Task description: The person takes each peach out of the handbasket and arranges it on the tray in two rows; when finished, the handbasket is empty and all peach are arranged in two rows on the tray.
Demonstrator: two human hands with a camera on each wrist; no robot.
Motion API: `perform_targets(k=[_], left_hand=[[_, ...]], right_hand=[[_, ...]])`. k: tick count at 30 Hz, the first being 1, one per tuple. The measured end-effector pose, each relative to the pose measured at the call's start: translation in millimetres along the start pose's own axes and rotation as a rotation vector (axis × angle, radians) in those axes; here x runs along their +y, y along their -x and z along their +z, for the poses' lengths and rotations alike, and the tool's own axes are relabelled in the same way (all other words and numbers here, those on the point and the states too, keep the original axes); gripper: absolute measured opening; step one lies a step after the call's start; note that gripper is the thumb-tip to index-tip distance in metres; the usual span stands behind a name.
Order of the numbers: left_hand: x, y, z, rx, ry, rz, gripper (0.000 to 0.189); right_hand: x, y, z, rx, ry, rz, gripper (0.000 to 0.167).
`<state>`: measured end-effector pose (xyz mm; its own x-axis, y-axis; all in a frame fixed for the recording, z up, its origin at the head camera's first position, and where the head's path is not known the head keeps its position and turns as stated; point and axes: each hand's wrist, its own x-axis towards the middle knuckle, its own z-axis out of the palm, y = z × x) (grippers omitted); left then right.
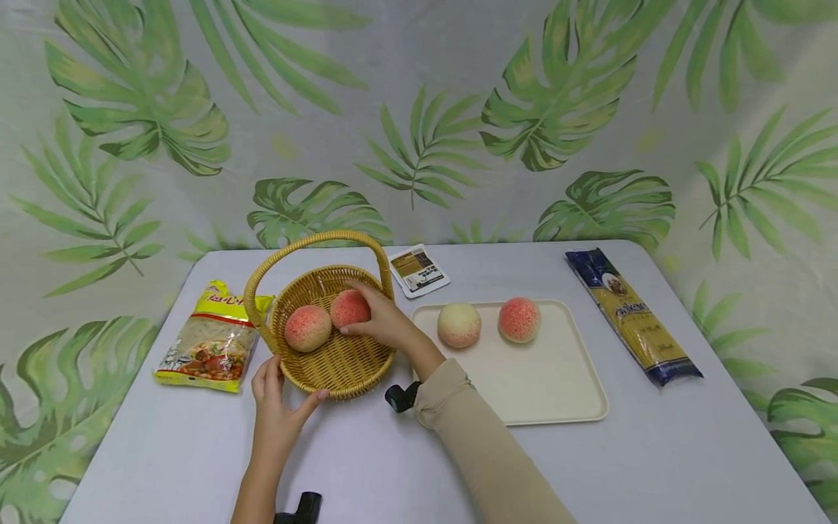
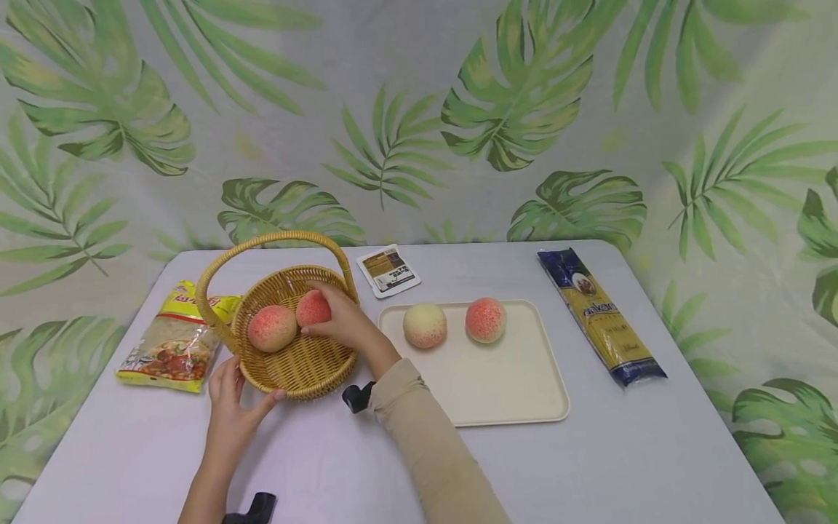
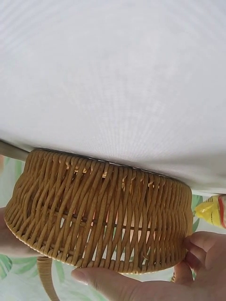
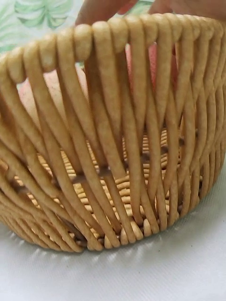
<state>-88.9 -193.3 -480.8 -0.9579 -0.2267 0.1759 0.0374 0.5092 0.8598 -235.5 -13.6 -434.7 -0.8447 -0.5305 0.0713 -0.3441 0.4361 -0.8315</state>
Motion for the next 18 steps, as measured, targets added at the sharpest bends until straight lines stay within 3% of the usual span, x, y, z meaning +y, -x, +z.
perform_targets(k=[10,18], left_hand=[[-0.3,0.2,0.5,0.004,0.003,0.008,0.093],[-0.8,0.0,0.6,0.003,0.004,0.006,0.093]], right_hand=[[-0.7,-8.3,2.4,-0.043,0.032,0.033,0.067],[2.2,-14.2,11.6,-0.02,0.067,0.071,0.064]])
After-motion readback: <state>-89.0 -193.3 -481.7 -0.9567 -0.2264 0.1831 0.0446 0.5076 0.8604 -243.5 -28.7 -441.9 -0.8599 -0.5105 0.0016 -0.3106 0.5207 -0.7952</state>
